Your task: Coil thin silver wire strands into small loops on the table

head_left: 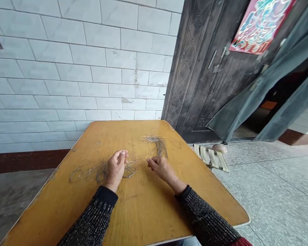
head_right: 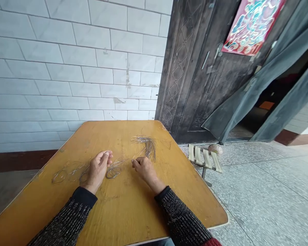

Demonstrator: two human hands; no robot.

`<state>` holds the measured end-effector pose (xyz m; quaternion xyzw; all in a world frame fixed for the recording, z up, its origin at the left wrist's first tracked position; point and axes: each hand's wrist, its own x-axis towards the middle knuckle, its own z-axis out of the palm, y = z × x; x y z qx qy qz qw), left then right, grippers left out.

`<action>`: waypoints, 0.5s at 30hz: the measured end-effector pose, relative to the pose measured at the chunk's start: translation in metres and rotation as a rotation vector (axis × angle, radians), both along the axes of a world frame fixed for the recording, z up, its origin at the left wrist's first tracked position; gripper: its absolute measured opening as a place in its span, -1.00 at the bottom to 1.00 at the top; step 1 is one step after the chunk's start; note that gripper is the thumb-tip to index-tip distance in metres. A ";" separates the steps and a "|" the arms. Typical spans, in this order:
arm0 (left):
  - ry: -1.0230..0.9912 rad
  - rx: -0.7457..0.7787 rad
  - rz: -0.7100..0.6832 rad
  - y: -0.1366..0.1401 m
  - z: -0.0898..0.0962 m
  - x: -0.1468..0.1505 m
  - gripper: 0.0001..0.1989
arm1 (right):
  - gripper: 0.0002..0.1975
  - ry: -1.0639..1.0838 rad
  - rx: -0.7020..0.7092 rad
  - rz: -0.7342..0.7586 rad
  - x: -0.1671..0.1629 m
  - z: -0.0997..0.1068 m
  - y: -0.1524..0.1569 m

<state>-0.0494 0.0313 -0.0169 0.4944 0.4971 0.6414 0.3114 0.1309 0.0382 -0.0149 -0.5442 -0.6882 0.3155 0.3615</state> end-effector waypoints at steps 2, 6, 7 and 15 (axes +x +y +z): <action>0.084 0.007 -0.004 -0.001 -0.001 0.000 -0.73 | -0.69 -0.009 0.026 -0.043 0.015 0.004 0.010; 0.297 0.051 -0.016 -0.007 0.002 0.002 -0.72 | -0.79 0.002 0.043 -0.190 0.057 0.007 0.037; 0.349 0.074 -0.010 -0.009 0.003 0.003 -0.73 | -0.82 0.011 0.041 -0.238 0.068 0.007 0.045; 0.587 0.222 -0.016 -0.019 0.003 0.008 -0.79 | -0.81 -0.128 -0.096 -0.355 0.108 -0.008 0.094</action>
